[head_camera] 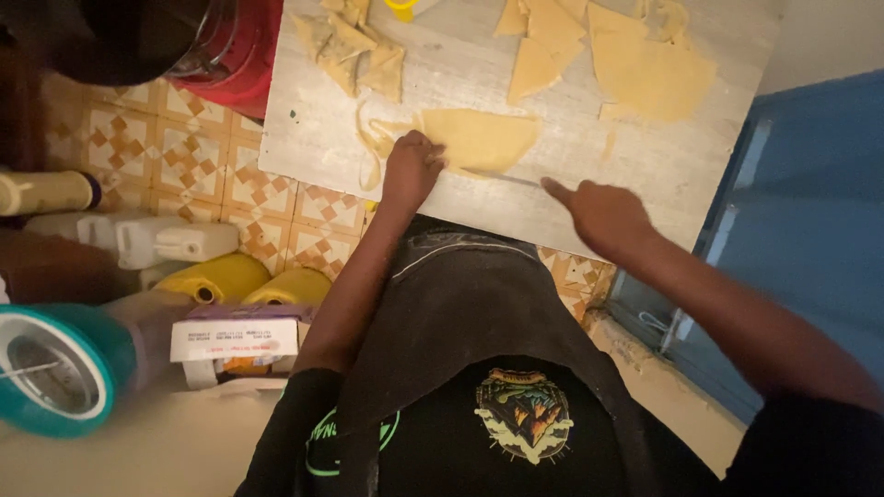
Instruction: The person prepares samosas by cutting a sheet of dough into triangles using a knife. They then scoop a filling from a yellow container with a spoon and place it onto the dough triangles. The person folds the dough over the filling to form a triangular pocket and seals the edges by hand.
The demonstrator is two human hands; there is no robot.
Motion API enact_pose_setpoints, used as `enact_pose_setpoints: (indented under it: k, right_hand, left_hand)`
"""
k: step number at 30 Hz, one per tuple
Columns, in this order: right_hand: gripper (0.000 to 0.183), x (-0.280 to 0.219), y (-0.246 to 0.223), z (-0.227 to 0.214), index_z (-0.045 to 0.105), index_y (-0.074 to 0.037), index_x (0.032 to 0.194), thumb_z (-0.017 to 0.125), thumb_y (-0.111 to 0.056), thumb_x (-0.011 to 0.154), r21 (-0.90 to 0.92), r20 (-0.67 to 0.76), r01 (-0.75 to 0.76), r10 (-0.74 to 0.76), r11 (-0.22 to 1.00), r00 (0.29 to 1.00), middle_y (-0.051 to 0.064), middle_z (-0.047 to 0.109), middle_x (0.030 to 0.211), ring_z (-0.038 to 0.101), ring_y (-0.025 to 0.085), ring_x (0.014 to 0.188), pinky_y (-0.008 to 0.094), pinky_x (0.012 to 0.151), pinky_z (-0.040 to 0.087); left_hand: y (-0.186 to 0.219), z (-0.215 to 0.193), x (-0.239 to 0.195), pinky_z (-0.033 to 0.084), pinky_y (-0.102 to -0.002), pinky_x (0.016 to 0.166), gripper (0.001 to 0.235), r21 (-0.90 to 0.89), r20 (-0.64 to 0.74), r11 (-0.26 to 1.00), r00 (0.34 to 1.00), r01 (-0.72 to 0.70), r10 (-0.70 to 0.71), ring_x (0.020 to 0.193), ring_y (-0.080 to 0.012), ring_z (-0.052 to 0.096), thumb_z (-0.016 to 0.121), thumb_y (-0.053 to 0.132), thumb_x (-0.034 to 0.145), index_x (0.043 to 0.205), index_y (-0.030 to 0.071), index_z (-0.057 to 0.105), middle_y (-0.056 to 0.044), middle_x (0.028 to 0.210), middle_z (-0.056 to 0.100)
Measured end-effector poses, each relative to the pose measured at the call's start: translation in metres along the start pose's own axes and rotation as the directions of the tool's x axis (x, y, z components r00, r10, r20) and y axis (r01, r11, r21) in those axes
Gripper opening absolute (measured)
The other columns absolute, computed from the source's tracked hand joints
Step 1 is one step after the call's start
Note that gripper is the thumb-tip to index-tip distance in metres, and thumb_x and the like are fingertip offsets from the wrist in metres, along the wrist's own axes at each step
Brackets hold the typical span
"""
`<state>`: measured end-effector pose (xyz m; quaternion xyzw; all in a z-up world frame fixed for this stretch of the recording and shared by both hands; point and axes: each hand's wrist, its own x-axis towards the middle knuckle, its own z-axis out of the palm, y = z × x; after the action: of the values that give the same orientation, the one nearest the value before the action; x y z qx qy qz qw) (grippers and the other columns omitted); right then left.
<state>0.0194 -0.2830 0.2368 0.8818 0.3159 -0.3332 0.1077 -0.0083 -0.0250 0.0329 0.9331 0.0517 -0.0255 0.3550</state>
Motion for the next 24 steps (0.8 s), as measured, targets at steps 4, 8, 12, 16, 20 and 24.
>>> enact_pose_setpoints:
  k: [4,8,12,16,20,24]
  right_hand:
    - [0.054,0.008,0.01,-0.01,0.042,-0.026,0.136,0.042,-0.005,0.086,-0.124,-0.021,-0.001,-0.002,0.992,1.0,0.011,0.061,0.074,0.064,0.026,0.061,0.039,0.052,0.052]
    - [0.049,0.014,0.013,-0.023,0.048,-0.028,0.131,0.042,-0.006,0.087,-0.156,0.0,0.012,-0.012,0.988,1.0,0.009,0.062,0.076,0.065,0.024,0.063,0.037,0.051,0.051]
    - [0.051,0.017,0.02,-0.021,0.046,-0.03,0.132,0.04,-0.005,0.087,-0.16,0.023,0.014,-0.01,0.987,1.0,0.009,0.061,0.076,0.064,0.023,0.061,0.038,0.051,0.051]
    - [0.052,0.019,0.033,-0.014,0.045,-0.031,0.132,0.04,-0.005,0.088,-0.118,0.037,0.019,-0.015,0.993,0.999,0.013,0.063,0.081,0.065,0.026,0.066,0.04,0.055,0.052]
    - [0.05,0.02,0.047,-0.018,0.046,-0.03,0.132,0.042,-0.007,0.088,-0.164,0.035,0.057,-0.052,0.985,0.998,0.011,0.062,0.079,0.065,0.024,0.064,0.037,0.053,0.052]
    - [0.052,0.02,0.062,-0.027,0.043,-0.032,0.133,0.04,-0.006,0.088,-0.175,0.055,0.034,-0.025,0.984,0.998,0.013,0.062,0.081,0.064,0.027,0.065,0.04,0.054,0.051]
  left_hand:
    - [0.022,-0.007,-0.003,0.049,-0.031,0.076,0.023,0.015,-0.001,1.0,1.0,-0.019,0.019,0.085,-0.0255,0.056,0.068,0.009,0.073,0.095,0.01,0.068,-0.006,0.087,0.056]
    - [0.036,0.014,-0.006,0.047,-0.031,0.076,0.022,0.039,0.078,0.993,0.991,-0.114,0.111,0.086,-0.024,0.056,0.059,0.007,0.076,0.097,0.013,0.065,-0.005,0.087,0.056]
    - [0.04,0.034,-0.004,0.047,-0.031,0.073,0.018,0.015,0.131,0.988,0.98,-0.154,0.15,0.083,-0.0232,0.057,0.065,0.015,0.071,0.089,0.013,0.066,-0.004,0.085,0.056]
    - [0.046,0.031,0.004,0.048,-0.035,0.072,0.014,-0.042,0.138,0.995,0.986,-0.09,0.095,0.081,-0.0297,0.057,0.065,0.011,0.074,0.086,0.006,0.067,-0.01,0.084,0.056]
    - [0.048,0.038,0.013,0.05,-0.036,0.073,0.014,-0.029,0.218,0.999,0.975,0.035,-0.028,0.082,-0.0287,0.058,0.065,0.012,0.074,0.086,0.005,0.066,-0.011,0.084,0.056]
    - [0.044,0.047,0.017,0.051,-0.042,0.073,0.021,-0.021,0.236,0.985,0.958,0.17,-0.16,0.083,-0.0317,0.06,0.068,0.013,0.071,0.086,0.002,0.059,-0.012,0.082,0.056]
